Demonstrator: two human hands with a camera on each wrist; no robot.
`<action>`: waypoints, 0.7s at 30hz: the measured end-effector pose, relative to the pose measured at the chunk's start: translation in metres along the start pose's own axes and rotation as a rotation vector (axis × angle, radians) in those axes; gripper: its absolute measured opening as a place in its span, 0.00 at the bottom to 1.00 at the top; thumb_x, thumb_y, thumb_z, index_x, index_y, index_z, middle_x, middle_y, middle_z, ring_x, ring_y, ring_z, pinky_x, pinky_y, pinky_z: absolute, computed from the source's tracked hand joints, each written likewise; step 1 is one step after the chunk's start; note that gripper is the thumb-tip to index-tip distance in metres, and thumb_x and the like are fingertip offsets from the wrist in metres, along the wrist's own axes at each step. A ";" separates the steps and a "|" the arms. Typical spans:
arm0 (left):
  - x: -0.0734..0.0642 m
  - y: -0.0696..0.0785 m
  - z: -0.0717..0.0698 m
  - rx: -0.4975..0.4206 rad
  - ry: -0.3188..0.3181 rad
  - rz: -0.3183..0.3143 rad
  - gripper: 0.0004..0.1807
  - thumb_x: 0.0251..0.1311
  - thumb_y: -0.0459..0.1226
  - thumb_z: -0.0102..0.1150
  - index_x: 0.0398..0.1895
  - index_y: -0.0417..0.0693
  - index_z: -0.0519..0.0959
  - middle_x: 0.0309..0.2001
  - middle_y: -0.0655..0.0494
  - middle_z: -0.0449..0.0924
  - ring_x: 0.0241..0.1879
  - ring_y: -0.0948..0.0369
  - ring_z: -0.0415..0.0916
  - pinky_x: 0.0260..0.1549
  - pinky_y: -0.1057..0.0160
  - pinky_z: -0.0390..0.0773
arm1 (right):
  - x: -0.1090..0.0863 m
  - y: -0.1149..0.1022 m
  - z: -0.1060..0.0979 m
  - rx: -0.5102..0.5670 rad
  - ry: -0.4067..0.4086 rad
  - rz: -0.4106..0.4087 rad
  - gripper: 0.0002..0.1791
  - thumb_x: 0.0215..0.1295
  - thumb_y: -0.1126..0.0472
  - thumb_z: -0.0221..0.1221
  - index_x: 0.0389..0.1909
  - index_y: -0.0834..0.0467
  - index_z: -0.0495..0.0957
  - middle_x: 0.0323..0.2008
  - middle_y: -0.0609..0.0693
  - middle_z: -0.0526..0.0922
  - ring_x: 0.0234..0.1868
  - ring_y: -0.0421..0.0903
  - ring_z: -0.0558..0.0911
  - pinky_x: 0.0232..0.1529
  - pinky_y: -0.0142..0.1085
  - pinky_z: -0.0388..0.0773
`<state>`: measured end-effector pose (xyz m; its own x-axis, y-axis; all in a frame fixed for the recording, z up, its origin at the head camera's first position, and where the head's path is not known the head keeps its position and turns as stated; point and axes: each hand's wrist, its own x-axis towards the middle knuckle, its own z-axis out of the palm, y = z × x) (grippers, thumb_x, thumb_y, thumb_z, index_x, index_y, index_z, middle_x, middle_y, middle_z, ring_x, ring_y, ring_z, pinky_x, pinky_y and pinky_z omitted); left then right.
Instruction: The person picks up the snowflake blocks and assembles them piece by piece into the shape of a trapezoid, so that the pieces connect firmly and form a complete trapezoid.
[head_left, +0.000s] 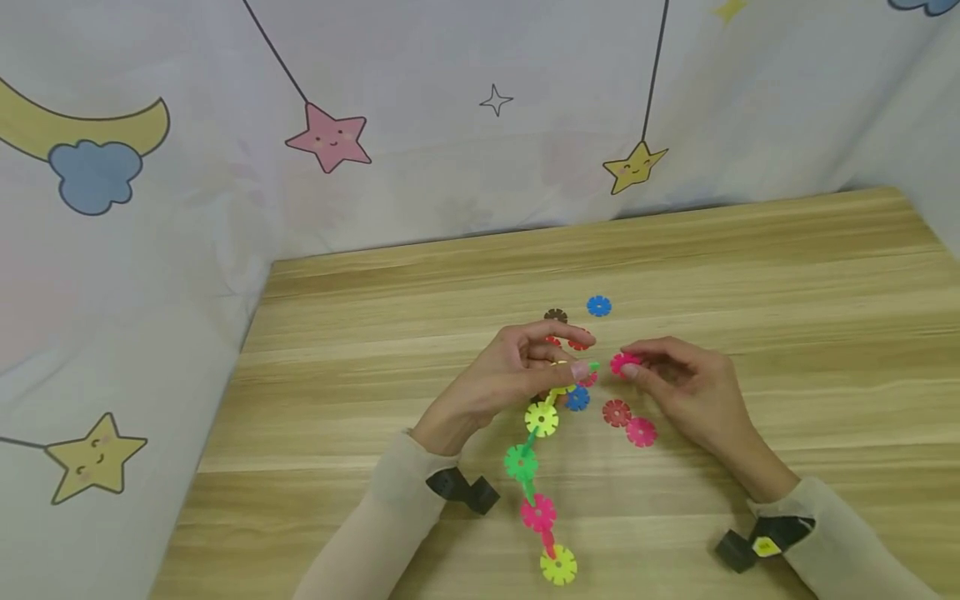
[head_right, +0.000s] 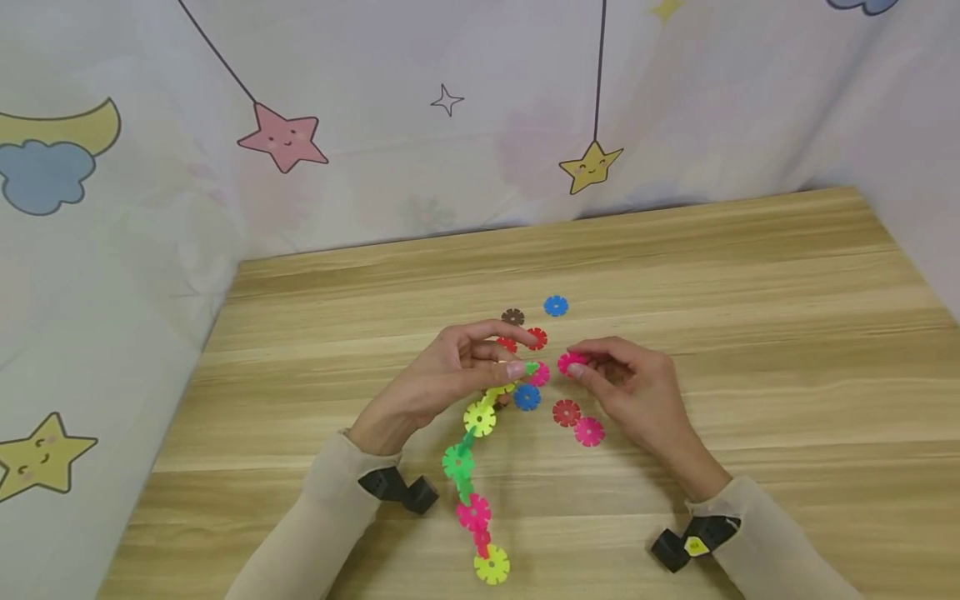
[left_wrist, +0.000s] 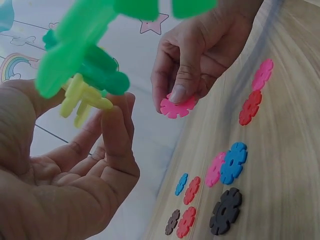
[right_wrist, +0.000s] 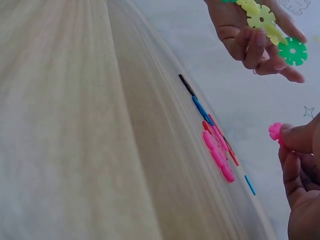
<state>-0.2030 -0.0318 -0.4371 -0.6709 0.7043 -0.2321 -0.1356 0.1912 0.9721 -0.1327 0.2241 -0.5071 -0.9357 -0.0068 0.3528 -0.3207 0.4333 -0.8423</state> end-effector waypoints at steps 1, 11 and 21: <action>0.000 0.000 0.000 0.000 -0.001 0.000 0.20 0.71 0.40 0.68 0.64 0.54 0.82 0.51 0.27 0.85 0.37 0.57 0.84 0.37 0.65 0.77 | 0.000 -0.001 0.000 0.008 0.008 -0.001 0.14 0.62 0.72 0.74 0.47 0.56 0.90 0.39 0.52 0.94 0.37 0.30 0.89 0.41 0.21 0.84; 0.000 0.000 0.001 0.005 0.000 -0.006 0.20 0.71 0.40 0.68 0.65 0.54 0.82 0.49 0.27 0.85 0.37 0.51 0.82 0.37 0.65 0.77 | -0.002 -0.010 -0.001 0.054 0.031 -0.014 0.17 0.62 0.76 0.72 0.50 0.59 0.89 0.43 0.44 0.93 0.40 0.33 0.88 0.43 0.22 0.85; 0.000 0.000 0.001 0.011 -0.010 -0.016 0.23 0.71 0.40 0.68 0.67 0.52 0.81 0.51 0.28 0.86 0.39 0.47 0.84 0.39 0.65 0.78 | -0.002 -0.019 0.000 0.167 0.035 -0.062 0.18 0.60 0.82 0.69 0.49 0.65 0.87 0.44 0.38 0.92 0.41 0.36 0.89 0.45 0.25 0.87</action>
<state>-0.2023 -0.0312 -0.4369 -0.6616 0.7078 -0.2477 -0.1379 0.2098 0.9680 -0.1247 0.2160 -0.4920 -0.9087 0.0036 0.4175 -0.4002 0.2774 -0.8735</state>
